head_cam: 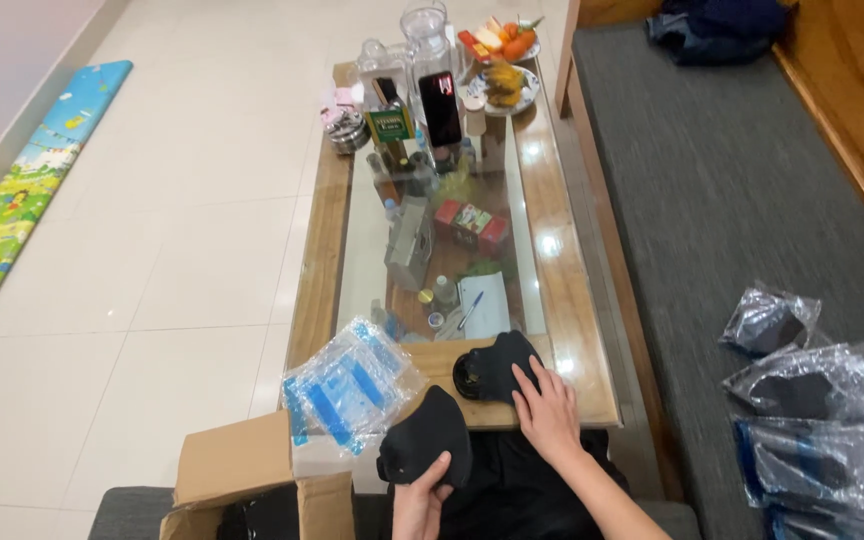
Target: Packing individual face masks into plastic bags and placing them in a box
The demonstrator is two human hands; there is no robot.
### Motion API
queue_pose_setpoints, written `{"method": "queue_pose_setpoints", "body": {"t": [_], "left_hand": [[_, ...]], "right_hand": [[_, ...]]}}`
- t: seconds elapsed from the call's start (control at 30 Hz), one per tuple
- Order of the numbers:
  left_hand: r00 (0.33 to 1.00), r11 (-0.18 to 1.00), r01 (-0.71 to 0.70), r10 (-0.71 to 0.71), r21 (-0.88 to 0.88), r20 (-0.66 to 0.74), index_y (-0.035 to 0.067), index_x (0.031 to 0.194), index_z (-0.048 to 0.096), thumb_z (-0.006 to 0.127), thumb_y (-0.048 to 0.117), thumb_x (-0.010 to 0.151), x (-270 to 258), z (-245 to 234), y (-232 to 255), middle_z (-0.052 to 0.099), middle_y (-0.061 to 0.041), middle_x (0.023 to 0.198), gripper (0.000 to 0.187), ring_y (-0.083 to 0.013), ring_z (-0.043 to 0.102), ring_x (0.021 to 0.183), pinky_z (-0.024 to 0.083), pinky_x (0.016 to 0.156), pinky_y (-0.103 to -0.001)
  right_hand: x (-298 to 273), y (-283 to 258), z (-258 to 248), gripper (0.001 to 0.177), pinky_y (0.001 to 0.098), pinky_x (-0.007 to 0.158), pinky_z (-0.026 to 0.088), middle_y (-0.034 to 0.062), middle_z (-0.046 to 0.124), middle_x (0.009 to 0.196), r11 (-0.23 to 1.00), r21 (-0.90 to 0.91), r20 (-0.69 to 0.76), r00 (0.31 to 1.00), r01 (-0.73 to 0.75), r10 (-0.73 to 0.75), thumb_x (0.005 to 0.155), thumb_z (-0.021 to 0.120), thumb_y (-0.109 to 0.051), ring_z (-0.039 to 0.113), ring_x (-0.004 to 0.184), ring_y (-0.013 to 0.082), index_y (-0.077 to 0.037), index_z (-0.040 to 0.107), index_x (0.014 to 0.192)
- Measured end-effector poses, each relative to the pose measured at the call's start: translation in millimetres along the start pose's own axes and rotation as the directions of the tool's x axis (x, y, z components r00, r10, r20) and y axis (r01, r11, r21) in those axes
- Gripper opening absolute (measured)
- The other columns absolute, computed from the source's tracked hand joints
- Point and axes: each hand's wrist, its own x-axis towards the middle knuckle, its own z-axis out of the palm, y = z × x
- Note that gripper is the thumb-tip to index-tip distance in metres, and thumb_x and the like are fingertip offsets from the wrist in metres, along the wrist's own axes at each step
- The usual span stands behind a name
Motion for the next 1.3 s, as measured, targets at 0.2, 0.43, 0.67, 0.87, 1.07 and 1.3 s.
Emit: {"method": "queue_pose_setpoints", "body": {"t": [0.2,0.43,0.67,0.87,1.07,1.3], "left_hand": [[0.999,0.999,0.045,-0.045,0.017,0.007,-0.001,0.133,0.067,0.078,-0.006,0.083,-0.5,10.2,-5.5,0.075,-0.019,0.106,0.052,-0.0271,0.067,0.073,0.042,0.046,-0.029],[0.999,0.999,0.035,-0.035,0.001,0.042,-0.005,0.135,0.064,0.077,-0.004,0.084,19.3,1.1,-18.5,0.075,-0.025,0.113,0.053,-0.0357,0.072,0.079,0.049,0.049,-0.034],[0.999,0.971,-0.035,0.025,0.237,0.043,-0.001,0.134,0.068,0.085,0.000,0.077,46.8,-15.3,-40.9,0.079,-0.023,0.114,0.059,-0.0351,0.074,0.086,0.050,0.060,-0.038],[0.995,0.931,-0.059,0.024,0.360,0.102,-0.002,0.129,0.074,0.089,0.003,0.077,48.5,-22.0,-40.2,0.081,-0.018,0.105,0.054,-0.0268,0.071,0.082,0.051,0.060,-0.032],[0.997,0.930,-0.064,0.041,0.363,0.070,-0.001,0.130,0.074,0.088,0.003,0.077,48.7,-24.1,-39.2,0.081,-0.020,0.109,0.055,-0.0301,0.072,0.088,0.052,0.065,-0.038],[0.983,0.989,-0.146,0.144,0.008,0.109,-0.006,0.128,0.070,0.079,-0.012,0.080,56.5,-20.5,-35.9,0.077,-0.026,0.108,0.049,-0.0373,0.073,0.086,0.055,0.058,-0.039]], "right_hand": [[3.9,2.7,-2.9,0.047,0.0391,0.096,0.042,0.0118,0.052,0.149,0.998,0.061,0.026,1.000,-0.006,0.004,0.091,0.063,-0.031,0.052,0.127,0.0267,-0.016,0.063,0.136],[13.8,-34.1,-47.3,0.044,0.0413,0.101,0.040,0.0088,0.054,0.147,0.983,0.141,0.053,0.992,-0.120,0.113,0.098,0.053,-0.038,0.053,0.127,0.0266,-0.023,0.065,0.138],[12.3,-77.8,-85.8,0.040,0.0317,0.091,0.048,0.0037,0.063,0.129,0.793,0.603,0.143,0.990,-0.092,0.006,0.096,0.061,-0.029,0.056,0.110,0.0197,-0.012,0.067,0.132],[4.5,-84.9,-83.5,0.033,0.0319,0.092,0.049,0.0058,0.059,0.135,0.779,0.626,0.111,0.993,-0.042,-0.035,0.092,0.066,-0.025,0.054,0.114,0.0212,-0.012,0.074,0.122],[-8.2,-92.7,-83.0,0.020,0.0289,0.084,0.049,0.0021,0.066,0.105,0.795,0.602,0.044,0.992,0.070,-0.121,0.087,0.070,-0.019,0.057,0.099,0.0187,-0.008,0.075,0.102],[-37.4,-92.4,-54.6,0.026,0.0282,0.072,0.055,0.0052,0.072,0.095,0.760,0.649,0.094,0.987,0.037,-0.128,0.081,0.073,-0.013,0.068,0.083,0.0203,-0.007,0.072,0.107]]}}
